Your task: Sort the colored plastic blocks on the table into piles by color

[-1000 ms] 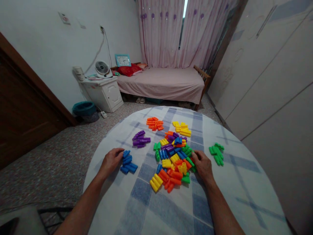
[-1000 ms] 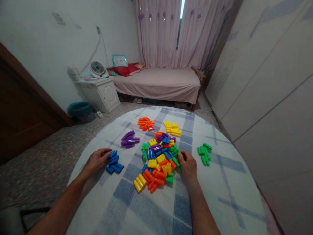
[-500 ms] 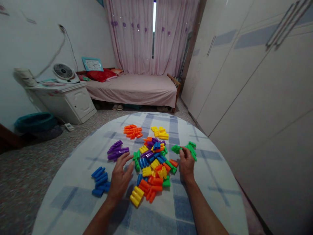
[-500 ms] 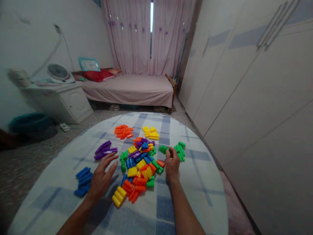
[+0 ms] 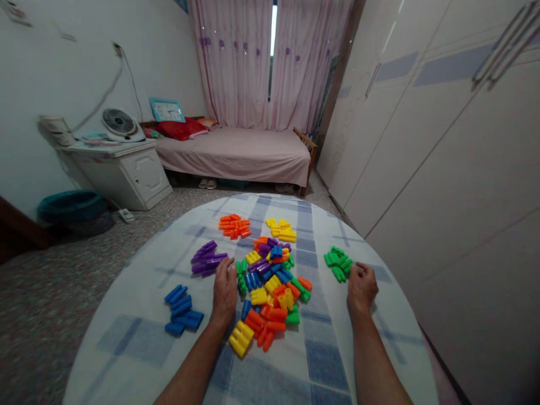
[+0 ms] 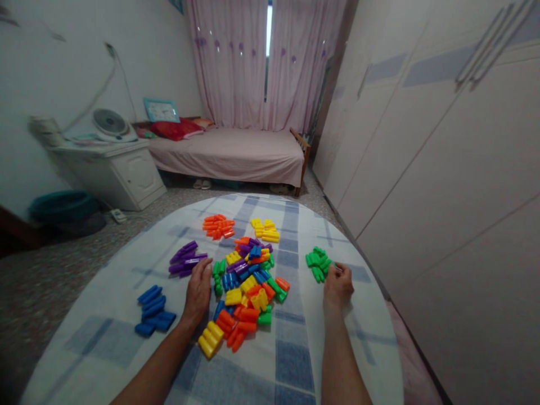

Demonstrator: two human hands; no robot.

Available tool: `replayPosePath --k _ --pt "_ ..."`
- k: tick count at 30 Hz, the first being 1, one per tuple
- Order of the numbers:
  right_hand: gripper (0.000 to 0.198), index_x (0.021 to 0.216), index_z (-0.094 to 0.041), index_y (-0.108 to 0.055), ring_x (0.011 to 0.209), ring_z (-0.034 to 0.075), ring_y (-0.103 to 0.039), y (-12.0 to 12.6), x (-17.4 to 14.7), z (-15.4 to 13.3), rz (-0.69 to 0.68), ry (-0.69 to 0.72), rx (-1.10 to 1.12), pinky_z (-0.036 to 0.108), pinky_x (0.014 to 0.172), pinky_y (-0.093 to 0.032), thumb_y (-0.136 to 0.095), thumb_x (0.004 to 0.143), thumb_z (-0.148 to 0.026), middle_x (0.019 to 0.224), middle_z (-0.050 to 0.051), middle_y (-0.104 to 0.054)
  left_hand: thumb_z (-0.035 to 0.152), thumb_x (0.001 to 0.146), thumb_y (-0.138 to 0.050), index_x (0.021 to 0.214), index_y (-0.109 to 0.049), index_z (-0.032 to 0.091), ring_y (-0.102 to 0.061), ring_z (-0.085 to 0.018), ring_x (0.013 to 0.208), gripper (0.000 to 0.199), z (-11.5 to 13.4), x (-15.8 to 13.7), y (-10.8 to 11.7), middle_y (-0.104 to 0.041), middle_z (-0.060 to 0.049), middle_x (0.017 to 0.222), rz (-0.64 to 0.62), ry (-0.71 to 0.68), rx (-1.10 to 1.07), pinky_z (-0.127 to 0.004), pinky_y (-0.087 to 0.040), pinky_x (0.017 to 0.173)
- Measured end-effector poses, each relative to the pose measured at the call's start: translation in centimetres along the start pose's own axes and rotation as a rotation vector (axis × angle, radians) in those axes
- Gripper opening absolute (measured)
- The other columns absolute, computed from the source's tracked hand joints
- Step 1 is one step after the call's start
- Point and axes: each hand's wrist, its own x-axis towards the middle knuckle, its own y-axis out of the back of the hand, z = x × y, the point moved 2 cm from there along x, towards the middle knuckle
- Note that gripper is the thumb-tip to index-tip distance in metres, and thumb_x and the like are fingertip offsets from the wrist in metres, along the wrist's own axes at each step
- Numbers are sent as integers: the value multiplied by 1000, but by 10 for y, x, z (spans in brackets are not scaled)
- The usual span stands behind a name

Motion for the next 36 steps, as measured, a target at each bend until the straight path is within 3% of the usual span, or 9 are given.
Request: replayPosePath --k 9,14,18,20,22,24,26,32,36 --pt "42 105 -17 -63 83 23 -56 -2 -3 -1 -56 70 -77 32 74 -40 -43 77 -40 98 11 -65 44 91 -36 117 -56 17 -49 -20 122 42 7 0 -5 -56 -10 126 -154 -34 -84 -40 -33 108" --pt "43 103 -13 -65 86 24 -54 -2 -3 -4 -28 131 -134 36 81 -40 -41 74 -36 101 14 -59 45 90 -36 115 -58 15 -51 -21 117 44 5 1 -8 -58 -11 121 -110 -3 -153 -39 -35 105" --pt "40 101 -14 -64 83 22 -54 6 -13 -28 63 265 -98 35 80 -41 -41 76 -35 99 13 -58 46 90 -36 110 -59 16 -53 -21 113 42 3 2 -8 -60 -10 117 -72 -30 -159 -39 -37 103" --pt "37 96 -14 -64 79 20 -54 4 -23 -46 -30 390 -44 33 77 -43 -42 78 -37 96 11 -60 46 90 -36 108 -59 16 -53 -21 113 42 3 3 -9 -60 -10 116 -63 -38 -150 -39 -37 103" --pt "34 92 -15 -65 78 19 -56 -4 -37 -62 -256 472 16 31 74 -44 -44 78 -38 92 9 -62 45 90 -35 107 -59 16 -53 -21 112 42 4 4 -9 -60 -11 115 -68 -49 -145 -39 -37 103" --pt "30 93 -16 -65 80 18 -57 -18 -52 -75 -495 497 48 29 72 -45 -46 78 -34 93 8 -64 45 90 -34 106 -60 16 -53 -21 111 42 5 4 -9 -60 -11 114 -76 -53 -145 -39 -38 102" --pt "27 96 -17 -65 82 17 -58 -31 -65 -85 -641 499 -3 28 74 -45 -49 77 -29 96 7 -65 45 91 -34 106 -60 16 -53 -21 111 41 6 4 -9 -60 -10 114 -82 -47 -147 -39 -38 102" --pt "22 96 -20 -64 86 16 -59 -54 -79 -102 -733 480 -362 25 72 -40 -55 78 -28 95 4 -67 45 90 -33 106 -59 15 -51 -21 115 43 3 5 -11 -59 -11 116 -104 -29 -148 -40 -34 106" --pt "24 98 -21 -63 86 16 -59 -60 -80 -104 -742 454 -452 24 65 -36 -56 78 -32 95 2 -67 47 90 -32 105 -60 15 -50 -21 115 44 0 6 -12 -58 -11 117 -104 -29 -132 -39 -35 104"
